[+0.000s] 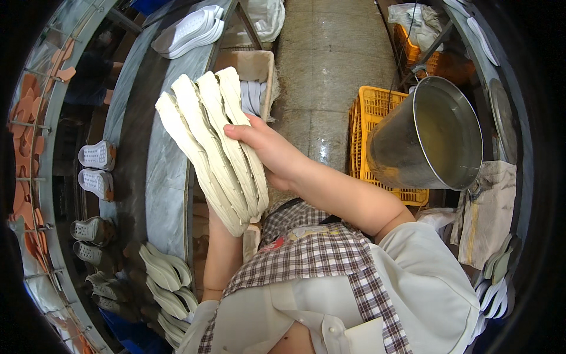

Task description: The person repeatedly picks up white and beige slippers from a shelf, wipes them with a small brush, and places them back. The person also handles a stack of slippers and places them into a large sack.

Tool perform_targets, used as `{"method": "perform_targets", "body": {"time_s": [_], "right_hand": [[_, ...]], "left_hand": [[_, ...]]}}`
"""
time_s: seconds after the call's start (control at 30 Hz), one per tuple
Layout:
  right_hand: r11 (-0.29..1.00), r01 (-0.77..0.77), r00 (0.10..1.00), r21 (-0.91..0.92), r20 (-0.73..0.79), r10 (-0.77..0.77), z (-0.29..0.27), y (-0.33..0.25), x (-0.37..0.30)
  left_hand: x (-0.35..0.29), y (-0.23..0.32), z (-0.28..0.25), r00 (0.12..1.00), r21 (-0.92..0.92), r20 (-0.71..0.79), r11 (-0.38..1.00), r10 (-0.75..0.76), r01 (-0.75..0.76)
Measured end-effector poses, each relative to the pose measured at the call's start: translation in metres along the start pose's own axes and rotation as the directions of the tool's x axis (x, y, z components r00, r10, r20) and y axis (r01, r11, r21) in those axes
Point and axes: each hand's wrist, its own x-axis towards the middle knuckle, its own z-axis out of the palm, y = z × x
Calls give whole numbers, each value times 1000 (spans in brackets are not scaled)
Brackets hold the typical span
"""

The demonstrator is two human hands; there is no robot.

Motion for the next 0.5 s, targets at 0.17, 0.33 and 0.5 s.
{"method": "perform_targets", "body": {"time_s": [0.17, 0.33, 0.5], "right_hand": [[1000, -24, 999, 19, -30, 24, -9, -5, -4], [999, -37, 997, 13, -64, 38, -8, -11, -13], [999, -9, 1000, -46, -23, 8, -14, -15, -16]], "left_hand": [[0, -9, 10, 999, 7, -26, 999, 35, -35], [7, -10, 9, 997, 82, -9, 993, 82, -81], [11, -3, 1, 980, 52, 172, 993, 96, -106]]}}
